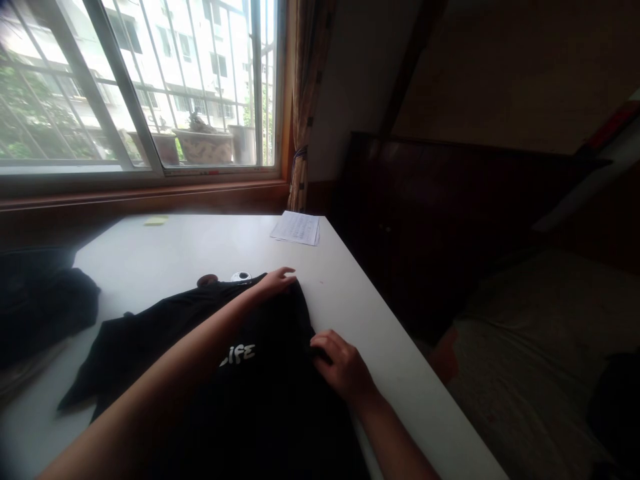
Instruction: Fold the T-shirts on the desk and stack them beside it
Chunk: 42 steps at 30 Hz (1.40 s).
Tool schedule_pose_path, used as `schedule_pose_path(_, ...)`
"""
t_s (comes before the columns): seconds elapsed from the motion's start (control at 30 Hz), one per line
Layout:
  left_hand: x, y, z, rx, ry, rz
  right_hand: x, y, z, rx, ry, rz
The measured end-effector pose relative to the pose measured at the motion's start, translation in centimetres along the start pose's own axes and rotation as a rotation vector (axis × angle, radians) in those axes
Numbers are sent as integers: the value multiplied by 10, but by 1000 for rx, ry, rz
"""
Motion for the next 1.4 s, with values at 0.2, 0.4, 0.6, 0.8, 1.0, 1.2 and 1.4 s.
schedule_pose_path(0.2, 16, 17, 4, -176, 64, 10, 7, 0, -7, 14, 140, 53)
schedule_pose_path(0.4, 28, 29, 6, -304, 89, 12, 21, 2, -2, -43, 205, 80)
schedule_pose_path(0.6, 14, 27, 3, -142, 133, -93, 22, 4, 1, -59, 252, 67)
schedule_pose_path(0.8, 7, 38, -5, -110, 116, -116, 13, 3, 2, -48, 313, -8)
schedule_pose_path(1.0, 20, 71, -7, -299, 200, 81, 20, 2, 0, -31, 321, 63)
schedule_pose_path(1.2, 24, 91, -10, -386, 308, 21, 16, 3, -1, -44, 303, 58)
schedule_pose_path(1.4, 19, 87, -20, -383, -276, 101, 4, 2, -1, -126, 288, 31)
Point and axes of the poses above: each hand's wrist, its own y-axis away from the middle knuckle, its own z-axis out of the palm, x = y × z, the point moved 6 cm from there along -y, towards the middle knuckle, and after that the axes turned 2 degrees about -x, right-handed, at the moved point
